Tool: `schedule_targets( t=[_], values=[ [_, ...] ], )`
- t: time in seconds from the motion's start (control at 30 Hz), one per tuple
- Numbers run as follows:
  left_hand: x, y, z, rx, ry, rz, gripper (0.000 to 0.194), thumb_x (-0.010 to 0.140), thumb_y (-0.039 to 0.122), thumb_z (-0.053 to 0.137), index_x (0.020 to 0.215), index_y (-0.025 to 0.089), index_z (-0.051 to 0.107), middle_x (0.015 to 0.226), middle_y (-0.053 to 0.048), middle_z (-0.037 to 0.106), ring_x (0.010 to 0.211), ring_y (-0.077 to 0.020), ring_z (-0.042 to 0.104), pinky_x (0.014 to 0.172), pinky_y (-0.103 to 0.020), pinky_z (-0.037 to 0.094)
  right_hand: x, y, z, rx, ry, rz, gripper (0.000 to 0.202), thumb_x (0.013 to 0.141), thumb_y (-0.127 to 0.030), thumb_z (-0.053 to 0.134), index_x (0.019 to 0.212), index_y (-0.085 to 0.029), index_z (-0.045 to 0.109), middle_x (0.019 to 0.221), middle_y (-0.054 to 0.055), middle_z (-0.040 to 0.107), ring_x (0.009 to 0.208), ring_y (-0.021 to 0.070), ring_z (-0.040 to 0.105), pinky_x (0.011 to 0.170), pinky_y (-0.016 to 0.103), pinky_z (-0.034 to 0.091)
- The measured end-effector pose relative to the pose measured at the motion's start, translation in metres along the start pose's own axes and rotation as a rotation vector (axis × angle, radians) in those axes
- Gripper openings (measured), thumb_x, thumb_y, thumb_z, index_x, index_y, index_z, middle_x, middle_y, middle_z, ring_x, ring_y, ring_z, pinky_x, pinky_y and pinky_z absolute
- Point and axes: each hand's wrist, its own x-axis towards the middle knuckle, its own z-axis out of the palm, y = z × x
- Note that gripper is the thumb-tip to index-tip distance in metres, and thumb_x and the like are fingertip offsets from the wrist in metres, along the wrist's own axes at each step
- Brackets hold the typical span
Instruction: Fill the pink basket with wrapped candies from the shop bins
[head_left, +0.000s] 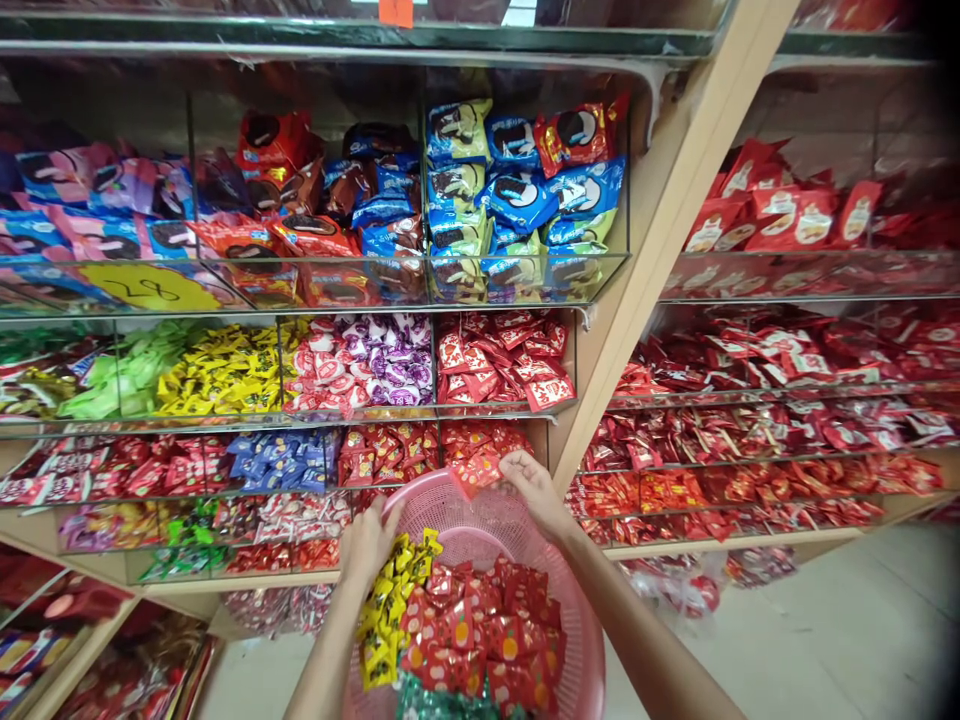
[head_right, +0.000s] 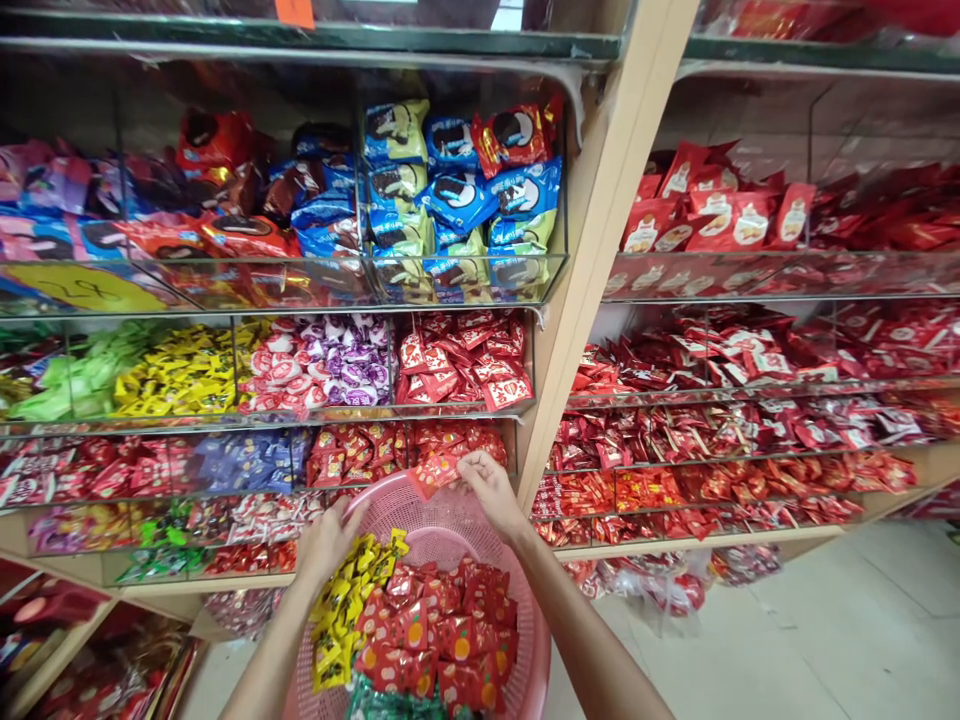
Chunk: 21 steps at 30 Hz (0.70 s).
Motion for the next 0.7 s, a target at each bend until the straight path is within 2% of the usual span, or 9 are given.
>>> schedule_targets(
  t=[0.1, 0.2, 0.27, 0.4, 0.53, 0.7],
  values=[
    [0.000, 0.001, -0.001, 0.003, 0.001, 0.002, 0.053, 0.084, 0.057, 0.022, 0.104, 0.022, 0.055, 0.085, -0.011, 0.067, 0.081, -0.0263, 0.062, 0.067, -0.031, 0.041, -0.010, 0.001, 0.006, 0.147, -0.044, 0.100, 0.026, 0.075, -0.044, 0.058, 0.083, -0.022, 0.046, 0.056, -0.006, 0.056, 0.050, 0.0099, 0.054, 0.048, 0.020, 0.038],
    [0.000, 0.001, 0.000, 0.007, 0.003, -0.001, 0.054, 0.084, 0.058, 0.021, 0.105, 0.022, 0.055, 0.085, -0.011, 0.067, 0.081, -0.0266, 0.062, 0.067, -0.031, 0.041, -0.019, -0.001, 0.012, 0.295, -0.064, 0.167, 0.026, 0.075, -0.042, 0.058, 0.084, -0.024, 0.042, 0.066, -0.005, 0.058, 0.052, 0.0106, 0.058, 0.049, 0.021, 0.041],
    [0.000, 0.001, 0.000, 0.009, -0.001, -0.004, 0.054, 0.083, 0.058, 0.021, 0.107, 0.022, 0.054, 0.086, -0.012, 0.067, 0.081, -0.0264, 0.062, 0.067, -0.031, 0.041, -0.024, -0.004, 0.017, 0.387, -0.065, 0.192, 0.024, 0.076, -0.040, 0.059, 0.084, -0.025, 0.041, 0.078, -0.005, 0.059, 0.061, 0.0121, 0.063, 0.055, 0.023, 0.045],
    [0.000, 0.002, -0.001, 0.014, 0.000, -0.018, 0.054, 0.084, 0.057, 0.023, 0.109, 0.021, 0.055, 0.088, -0.013, 0.067, 0.082, -0.0257, 0.062, 0.068, -0.030, 0.041, -0.034, -0.010, 0.027, 0.531, -0.048, 0.227, 0.023, 0.076, -0.035, 0.060, 0.083, -0.026, 0.040, 0.086, -0.005, 0.058, 0.082, 0.0162, 0.064, 0.070, 0.030, 0.049],
    [0.000, 0.002, -0.001, 0.015, 0.006, -0.021, 0.055, 0.083, 0.057, 0.023, 0.109, 0.021, 0.055, 0.087, -0.013, 0.067, 0.081, -0.0265, 0.062, 0.068, -0.031, 0.041, -0.042, -0.016, 0.033, 0.589, -0.033, 0.245, 0.023, 0.076, -0.035, 0.060, 0.090, -0.027, 0.043, 0.097, -0.002, 0.059, 0.096, 0.0202, 0.060, 0.081, 0.038, 0.047],
    [0.001, 0.002, 0.000, 0.004, 0.004, -0.019, 0.056, 0.083, 0.058, 0.022, 0.110, 0.021, 0.054, 0.087, -0.013, 0.067, 0.081, -0.0267, 0.062, 0.067, -0.031, 0.041, -0.051, -0.020, 0.032, 0.584, -0.090, 0.210, 0.022, 0.076, -0.032, 0.060, 0.095, -0.026, 0.050, 0.107, 0.002, 0.059, 0.105, 0.0230, 0.056, 0.089, 0.044, 0.042]
  ],
)
